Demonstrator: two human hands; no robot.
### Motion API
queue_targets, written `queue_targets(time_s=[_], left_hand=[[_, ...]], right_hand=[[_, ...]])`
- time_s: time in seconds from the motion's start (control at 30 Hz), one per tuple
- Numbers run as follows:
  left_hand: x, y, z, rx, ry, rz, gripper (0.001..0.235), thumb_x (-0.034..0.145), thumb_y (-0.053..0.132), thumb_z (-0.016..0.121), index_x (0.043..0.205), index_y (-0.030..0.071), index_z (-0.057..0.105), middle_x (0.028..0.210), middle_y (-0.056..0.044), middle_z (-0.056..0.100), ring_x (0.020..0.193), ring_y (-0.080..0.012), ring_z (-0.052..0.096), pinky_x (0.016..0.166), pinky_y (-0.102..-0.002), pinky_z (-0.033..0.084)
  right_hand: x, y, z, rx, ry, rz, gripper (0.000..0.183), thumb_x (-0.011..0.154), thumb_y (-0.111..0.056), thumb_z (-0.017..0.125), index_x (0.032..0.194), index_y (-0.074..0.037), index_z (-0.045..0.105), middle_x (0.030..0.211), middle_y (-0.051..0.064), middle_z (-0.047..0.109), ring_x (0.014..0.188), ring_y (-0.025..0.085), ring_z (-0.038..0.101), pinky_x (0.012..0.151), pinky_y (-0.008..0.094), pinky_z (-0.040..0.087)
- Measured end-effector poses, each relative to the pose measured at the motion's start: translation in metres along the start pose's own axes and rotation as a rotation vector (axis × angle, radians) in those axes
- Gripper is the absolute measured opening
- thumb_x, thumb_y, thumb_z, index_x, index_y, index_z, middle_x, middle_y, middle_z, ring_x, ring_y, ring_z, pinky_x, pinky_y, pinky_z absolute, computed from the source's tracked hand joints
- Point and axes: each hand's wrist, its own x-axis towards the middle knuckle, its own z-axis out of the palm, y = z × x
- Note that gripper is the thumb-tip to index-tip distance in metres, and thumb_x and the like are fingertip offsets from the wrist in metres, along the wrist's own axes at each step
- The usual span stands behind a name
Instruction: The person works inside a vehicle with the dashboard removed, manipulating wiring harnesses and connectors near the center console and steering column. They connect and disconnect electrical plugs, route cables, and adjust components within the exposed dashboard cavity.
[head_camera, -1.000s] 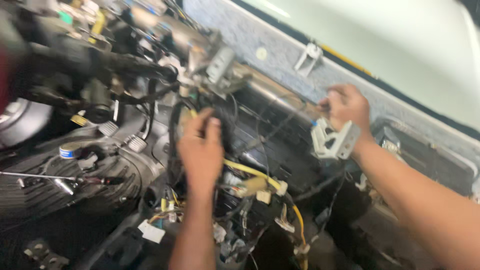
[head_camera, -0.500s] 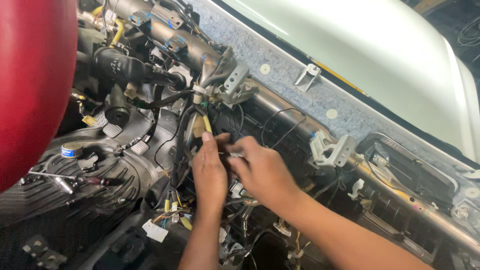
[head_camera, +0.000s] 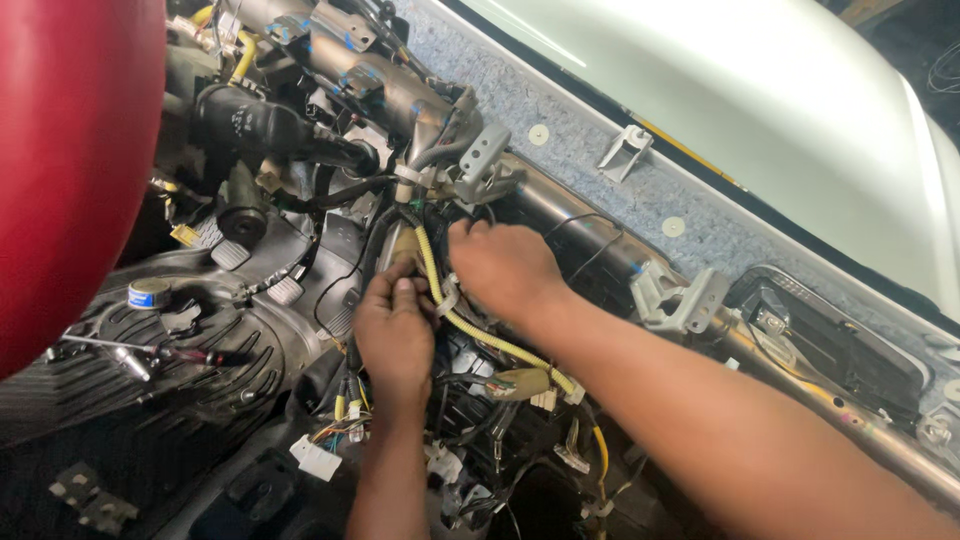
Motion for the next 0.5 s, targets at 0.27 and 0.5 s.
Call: queue_targets(time_s=[0.27, 0.5], left_hand=[[0.006, -0.009, -0.008, -0.096, -0.069, -0.011, 0.026, 0.106, 0.007, 0.046, 0.122, -0.003, 0.065, 0.086, -0.003, 0.064, 0.064, -0.0065, 0.054, 0.057, -0.022, 0.046], [0.003, -0.005, -0.006, -0.062, -0.082, -0.046, 0.025, 0.105, 0.008, 0.047, 0.118, -0.003, 0.064, 0.085, -0.003, 0.064, 0.062, -0.0079, 0.054, 0.056, -0.025, 0.049]], right_hand=[[0.053, -0.014, 0.041, -0.151, 0.042, 0.097, 0.041, 0.088, -0.012, 0.059, 0.118, 0.016, 0.064, 0.085, 0.021, 0.075, 0.071, 0.03, 0.077, 0.055, 0.039, 0.06], [0.066, -0.008, 0.065, -0.225, 0.073, -0.01, 0.02, 0.083, -0.011, 0.062, 0.092, 0.001, 0.076, 0.089, 0.02, 0.071, 0.08, 0.033, 0.074, 0.054, 0.039, 0.061]])
